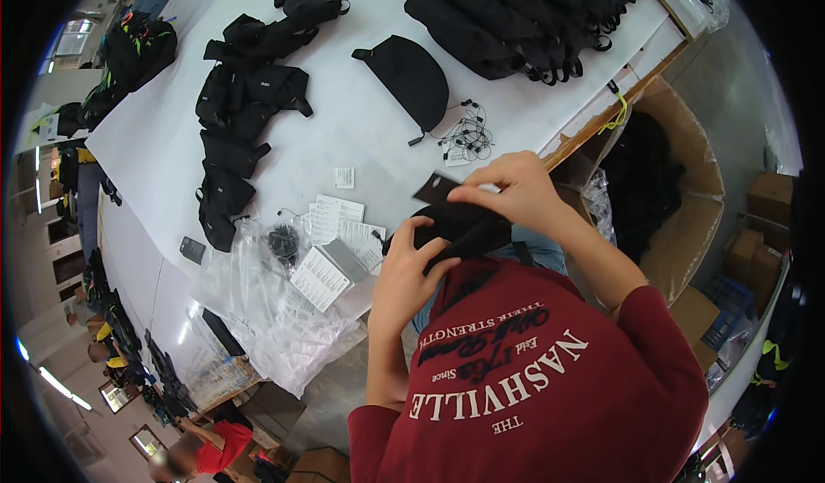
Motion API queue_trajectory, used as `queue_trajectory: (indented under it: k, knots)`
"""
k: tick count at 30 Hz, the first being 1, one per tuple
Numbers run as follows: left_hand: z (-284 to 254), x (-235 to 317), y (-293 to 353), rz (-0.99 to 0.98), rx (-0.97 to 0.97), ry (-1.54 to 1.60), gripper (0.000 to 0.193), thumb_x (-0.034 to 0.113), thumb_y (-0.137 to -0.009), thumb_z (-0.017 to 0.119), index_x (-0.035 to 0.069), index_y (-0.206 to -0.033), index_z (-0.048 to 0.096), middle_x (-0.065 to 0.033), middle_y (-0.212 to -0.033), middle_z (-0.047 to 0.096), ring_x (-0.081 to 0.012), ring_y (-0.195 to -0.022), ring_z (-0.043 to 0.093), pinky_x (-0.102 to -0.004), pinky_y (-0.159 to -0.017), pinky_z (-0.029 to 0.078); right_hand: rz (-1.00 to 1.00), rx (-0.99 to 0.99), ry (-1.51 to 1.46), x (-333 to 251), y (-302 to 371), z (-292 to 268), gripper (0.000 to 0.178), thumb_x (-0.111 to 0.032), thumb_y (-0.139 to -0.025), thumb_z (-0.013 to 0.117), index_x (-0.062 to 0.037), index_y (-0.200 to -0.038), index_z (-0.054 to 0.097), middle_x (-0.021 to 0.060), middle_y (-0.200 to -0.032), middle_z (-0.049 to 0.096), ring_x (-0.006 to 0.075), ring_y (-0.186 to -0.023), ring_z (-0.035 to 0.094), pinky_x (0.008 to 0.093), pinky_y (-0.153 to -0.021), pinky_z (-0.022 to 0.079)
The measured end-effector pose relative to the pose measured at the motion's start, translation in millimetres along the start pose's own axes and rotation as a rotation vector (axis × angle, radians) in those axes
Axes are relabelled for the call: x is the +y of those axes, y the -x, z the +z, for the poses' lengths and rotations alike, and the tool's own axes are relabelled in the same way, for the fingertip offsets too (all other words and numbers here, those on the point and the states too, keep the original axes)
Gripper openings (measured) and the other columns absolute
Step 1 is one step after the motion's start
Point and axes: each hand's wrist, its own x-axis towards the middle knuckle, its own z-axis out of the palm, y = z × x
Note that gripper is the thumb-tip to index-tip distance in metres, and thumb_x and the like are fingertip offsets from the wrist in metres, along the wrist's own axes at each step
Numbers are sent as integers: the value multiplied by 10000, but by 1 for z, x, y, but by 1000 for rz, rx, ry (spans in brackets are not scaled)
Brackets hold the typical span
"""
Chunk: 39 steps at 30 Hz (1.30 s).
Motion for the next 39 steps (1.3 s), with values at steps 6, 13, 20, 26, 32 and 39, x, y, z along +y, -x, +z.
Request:
queue_trajectory:
  k: [6, 13, 20, 26, 32, 39]
  knots:
    - [6, -7, 3, 119, 18, 40, 226, 136, -729, 720, 52, -916, 626, -141, -1219, 492, -383, -1150, 475, -432, -949, 406, -84, -554, 414, 7, 10, 8, 349, -447, -794, 637, -121, -703, 725, 76, -564, 606, 292, -549, 588, 373, -531, 455]
    - [14, -29, 3, -125, -192, 370, 211, 175, -813, 672, 34, -953, 602, -85, -917, 649, -224, -921, 600, -320, -850, 440, -8, -676, 19, 7, 20, 4, 344, -441, -766, 680, -108, -839, 728, 72, -574, 597, 243, -532, 583, 325, -529, 438]
    - [18, -136, -55, -195, 737, -96, 298, 189, -811, 675, 57, -1063, 585, -122, -1047, 589, -297, -994, 533, -388, -916, 387, -29, -724, 35, 7, 31, 2, 342, -417, -741, 719, -94, -852, 726, 50, -509, 514, 227, -489, 535, 314, -495, 394]
    - [1, -154, -67, -518, 449, -253, 398, 201, -786, 685, 80, -1138, 544, -105, -1118, 549, -300, -1020, 487, -418, -925, 353, -131, -647, 128, -6, 30, -8, 278, -351, -783, 680, -80, -825, 718, 105, -661, 646, 282, -606, 610, 350, -579, 478]
    - [12, -139, -64, -311, 701, -377, 448, 212, -750, 714, 91, -1142, 534, -77, -1090, 560, -278, -1028, 494, -408, -896, 349, -250, -509, 254, -10, 24, -16, 234, -343, -790, 664, -114, -793, 715, 88, -605, 616, 292, -568, 591, 361, -546, 464]
    - [11, -147, -64, -513, 607, -245, 398, 217, -741, 717, 79, -1082, 566, -65, -1014, 602, -265, -963, 521, -403, -935, 308, -405, -411, 407, -14, 12, -20, 209, -311, -795, 682, -104, -766, 683, 52, -511, 549, 224, -503, 557, 322, -502, 417]
